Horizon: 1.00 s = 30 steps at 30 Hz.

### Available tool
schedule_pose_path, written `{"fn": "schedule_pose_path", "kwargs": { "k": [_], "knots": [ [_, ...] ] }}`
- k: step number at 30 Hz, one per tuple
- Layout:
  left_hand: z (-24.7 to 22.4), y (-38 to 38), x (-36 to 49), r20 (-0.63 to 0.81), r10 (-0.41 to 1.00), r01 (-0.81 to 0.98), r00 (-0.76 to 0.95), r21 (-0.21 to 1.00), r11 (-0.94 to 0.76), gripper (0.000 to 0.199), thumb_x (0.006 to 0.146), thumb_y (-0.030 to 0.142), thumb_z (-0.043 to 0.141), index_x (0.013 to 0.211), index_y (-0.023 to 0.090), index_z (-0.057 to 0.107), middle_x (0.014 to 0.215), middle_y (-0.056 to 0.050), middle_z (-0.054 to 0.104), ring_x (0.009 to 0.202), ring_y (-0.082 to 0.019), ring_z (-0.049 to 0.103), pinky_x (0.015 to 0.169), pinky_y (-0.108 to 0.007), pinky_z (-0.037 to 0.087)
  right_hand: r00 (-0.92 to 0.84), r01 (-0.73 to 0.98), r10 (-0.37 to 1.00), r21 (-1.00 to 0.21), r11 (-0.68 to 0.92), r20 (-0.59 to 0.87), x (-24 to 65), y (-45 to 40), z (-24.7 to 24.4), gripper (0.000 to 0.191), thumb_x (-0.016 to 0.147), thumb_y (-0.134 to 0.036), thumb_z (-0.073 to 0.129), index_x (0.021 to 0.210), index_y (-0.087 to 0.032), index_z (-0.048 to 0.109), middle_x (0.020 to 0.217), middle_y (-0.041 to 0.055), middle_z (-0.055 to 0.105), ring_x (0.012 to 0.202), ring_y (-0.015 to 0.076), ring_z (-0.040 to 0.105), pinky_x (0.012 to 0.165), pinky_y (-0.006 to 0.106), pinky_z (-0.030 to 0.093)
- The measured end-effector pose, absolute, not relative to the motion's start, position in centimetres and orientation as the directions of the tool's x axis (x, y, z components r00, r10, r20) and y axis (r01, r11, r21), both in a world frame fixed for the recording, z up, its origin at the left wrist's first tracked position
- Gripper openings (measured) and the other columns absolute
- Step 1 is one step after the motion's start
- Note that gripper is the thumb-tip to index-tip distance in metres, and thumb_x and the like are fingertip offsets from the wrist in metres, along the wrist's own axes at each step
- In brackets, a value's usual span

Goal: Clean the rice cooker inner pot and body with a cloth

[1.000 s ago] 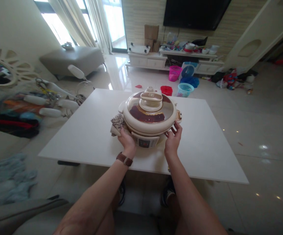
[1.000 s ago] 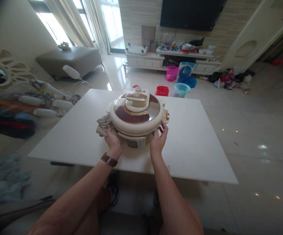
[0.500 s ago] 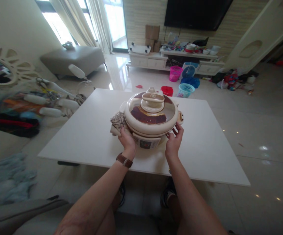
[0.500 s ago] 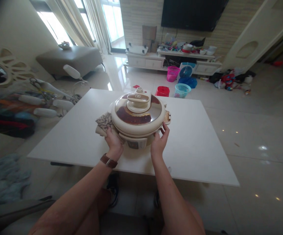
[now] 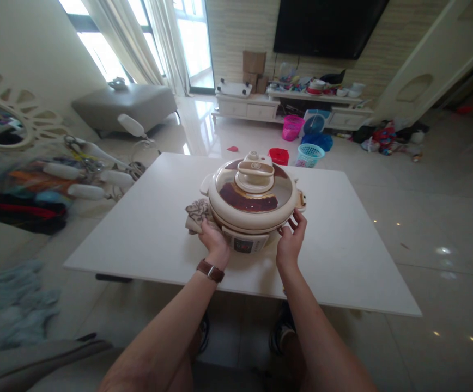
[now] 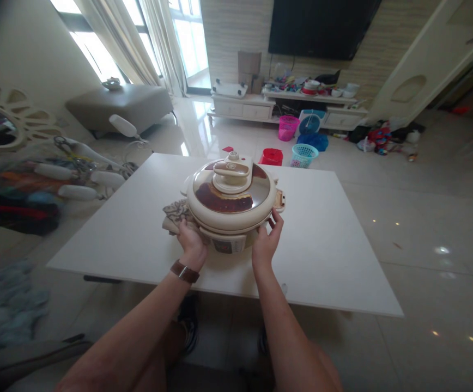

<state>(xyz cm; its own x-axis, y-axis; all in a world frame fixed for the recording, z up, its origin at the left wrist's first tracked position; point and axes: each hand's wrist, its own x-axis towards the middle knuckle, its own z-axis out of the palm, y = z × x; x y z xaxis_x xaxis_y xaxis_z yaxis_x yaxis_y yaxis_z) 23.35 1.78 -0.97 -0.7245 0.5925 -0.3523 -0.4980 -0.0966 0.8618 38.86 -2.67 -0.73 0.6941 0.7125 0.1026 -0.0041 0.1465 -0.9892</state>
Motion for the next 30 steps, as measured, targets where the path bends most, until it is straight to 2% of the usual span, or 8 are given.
{"fn": "schedule_pose_path", "kwargs": {
  "k": [4,9,11,15,18,23,30],
  "knots": [
    [0.6,0.2,24.0,-0.178,0.609,-0.393,-0.773,0.888,-0.240,0.044,0.096,0.035,0.060,0.133,0.012,0.065,0.146,-0.018,0.065,0.134,-0.022,0.064,0.118,-0.035,0.047,0.689,-0.007,0.718,-0.989,0.146,0.101,38.9,-2.7,-0.8,0.059,0.074,-0.028,0.055,0.133,-0.031,0.058,0.146,0.0063,0.058,0.127,0.0249,0.059,0.100,0.046,0.055],
    [1.2,-1.7,25.0,-0.070,0.593,-0.274,-0.802,0.926,-0.261,0.045,0.092,0.035,0.064,0.132,0.015,0.065,0.149,-0.016,0.064,0.145,-0.024,0.055,0.123,-0.036,0.042,0.680,-0.005,0.726,-0.989,0.146,0.103,39.0,-2.7,-1.0,0.060,0.075,-0.028,0.056,0.134,-0.031,0.058,0.148,0.0067,0.057,0.128,0.0248,0.059,0.102,0.047,0.055],
    [0.9,-2.0,25.2,-0.018,0.597,-0.222,-0.802,0.937,-0.270,0.043,0.091,0.033,0.064,0.131,0.017,0.066,0.147,-0.013,0.065,0.149,-0.024,0.052,0.125,-0.036,0.040,0.680,-0.009,0.726,-0.989,0.146,0.101,39.0,-2.8,-1.0,0.060,0.075,-0.028,0.056,0.135,-0.031,0.058,0.148,0.0065,0.057,0.128,0.0249,0.058,0.103,0.047,0.054],
    [0.1,-1.8,24.9,0.062,0.648,-0.149,-0.759,0.952,-0.265,0.037,0.088,0.029,0.068,0.123,0.018,0.070,0.135,-0.013,0.071,0.145,-0.025,0.055,0.125,-0.035,0.040,0.680,-0.017,0.726,-0.989,0.147,0.096,38.9,-2.8,-0.9,0.059,0.075,-0.029,0.056,0.134,-0.031,0.058,0.149,0.0065,0.057,0.129,0.0251,0.058,0.104,0.048,0.054],
    [-0.3,-1.2,24.3,0.135,0.687,-0.100,-0.714,0.951,-0.291,0.038,0.090,0.031,0.067,0.125,0.018,0.071,0.131,-0.013,0.073,0.144,-0.026,0.056,0.124,-0.036,0.040,0.684,-0.012,0.722,-0.988,0.154,0.104,38.9,-2.7,-1.0,0.059,0.075,-0.028,0.056,0.134,-0.031,0.057,0.148,0.0066,0.057,0.129,0.0247,0.058,0.105,0.048,0.053],
    [0.2,1.0,23.1,0.155,0.693,-0.094,-0.704,0.947,-0.308,0.037,0.093,0.032,0.064,0.127,0.018,0.070,0.136,-0.013,0.071,0.142,-0.025,0.058,0.123,-0.035,0.041,0.686,-0.007,0.719,-0.986,0.164,0.115,38.9,-2.6,-1.2,0.060,0.075,-0.027,0.056,0.135,-0.032,0.057,0.148,0.0059,0.057,0.130,0.0244,0.058,0.106,0.049,0.053],
    [0.7,2.9,22.5,0.069,0.654,-0.187,-0.753,0.931,-0.314,0.037,0.093,0.034,0.063,0.124,0.016,0.070,0.133,-0.013,0.072,0.132,-0.024,0.064,0.120,-0.036,0.044,0.682,0.006,0.722,-0.987,0.158,0.120,38.8,-2.7,-1.3,0.061,0.076,-0.026,0.054,0.137,-0.032,0.056,0.147,0.0058,0.057,0.131,0.0243,0.057,0.105,0.048,0.053]
  ]
}}
